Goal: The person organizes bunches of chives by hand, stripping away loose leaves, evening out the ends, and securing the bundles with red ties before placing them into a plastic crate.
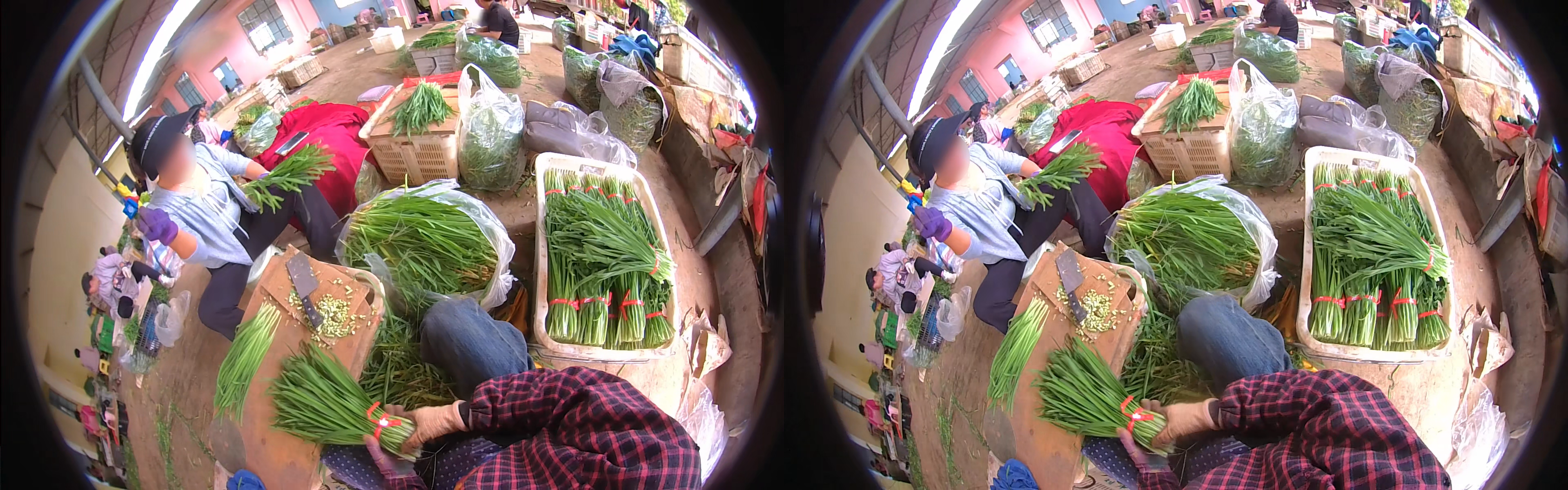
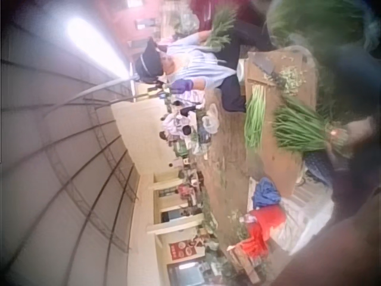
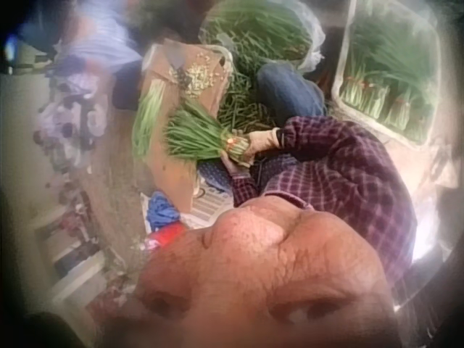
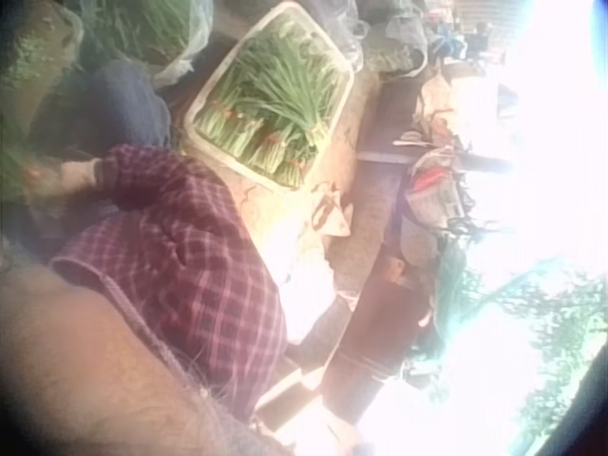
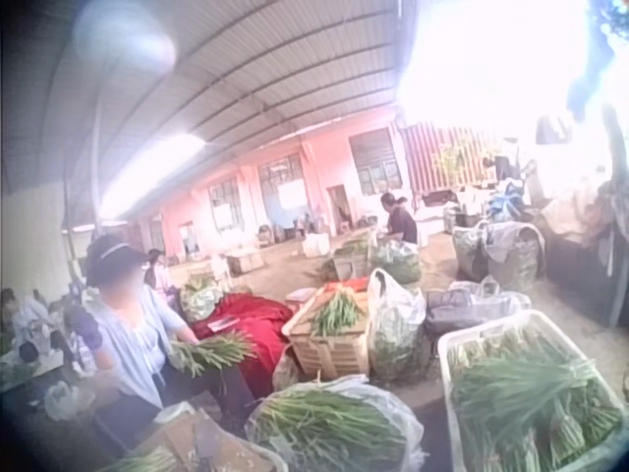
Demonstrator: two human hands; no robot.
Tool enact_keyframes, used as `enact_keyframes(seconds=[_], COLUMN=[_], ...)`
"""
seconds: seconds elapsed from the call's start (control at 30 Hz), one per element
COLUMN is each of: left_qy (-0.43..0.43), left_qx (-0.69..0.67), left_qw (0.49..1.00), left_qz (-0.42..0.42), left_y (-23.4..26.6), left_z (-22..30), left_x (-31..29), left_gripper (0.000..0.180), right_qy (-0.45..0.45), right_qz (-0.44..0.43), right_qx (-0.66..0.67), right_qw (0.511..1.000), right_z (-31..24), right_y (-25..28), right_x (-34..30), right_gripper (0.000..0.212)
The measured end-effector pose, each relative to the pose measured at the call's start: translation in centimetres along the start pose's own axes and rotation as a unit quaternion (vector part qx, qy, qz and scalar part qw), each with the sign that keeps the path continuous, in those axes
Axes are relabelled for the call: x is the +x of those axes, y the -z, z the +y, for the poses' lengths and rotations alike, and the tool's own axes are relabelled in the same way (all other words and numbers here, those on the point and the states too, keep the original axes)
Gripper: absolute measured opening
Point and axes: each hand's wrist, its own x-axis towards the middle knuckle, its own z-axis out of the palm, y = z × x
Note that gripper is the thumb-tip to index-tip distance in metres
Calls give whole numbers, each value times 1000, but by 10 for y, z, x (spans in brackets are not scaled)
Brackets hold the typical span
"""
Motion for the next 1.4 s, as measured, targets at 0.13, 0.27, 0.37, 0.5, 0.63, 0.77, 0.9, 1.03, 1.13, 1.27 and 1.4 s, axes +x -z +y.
enact_keyframes(seconds=[0.13,0.27,0.37,0.5,0.63,0.77,0.9,1.03,1.13,1.27,1.4], left_qy=[-31,9,6,21,52,43,-2,-13,-16,-5,50], left_qx=[-48,-34,-22,4,6,-6,33,59,65,57,59], left_qw=[995,998,998,997,992,994,993,996,996,993,989], left_qz=[87,45,65,75,116,99,114,73,63,100,124], left_y=[-50,-23,-13,-4,-6,-2,-11,-6,-5,-5,-4], left_z=[2,0,-3,-7,-7,-14,-9,-10,-14,-15,-20], left_x=[-10,-3,-1,3,-2,2,1,2,3,2,6], left_gripper=[80,78,79,79,76,79,79,76,74,75,75], right_qy=[-46,-75,-38,-84,-99,-81,-88,-41,-22,-22,-51], right_qz=[-103,-111,-66,7,15,29,9,-24,-37,-86,-61], right_qx=[228,228,82,-129,-252,-238,-172,-89,-46,50,94], right_qw=[967,964,994,988,963,967,981,995,998,995,992], right_z=[-3,7,6,-15,-46,-36,-20,3,17,12,18], right_y=[-4,1,6,19,21,16,19,27,26,25,22], right_x=[-28,-27,-26,-40,-44,-36,-20,-13,-9,-10,-13], right_gripper=[40,41,60,85,90,89,87,80,77,79,81])
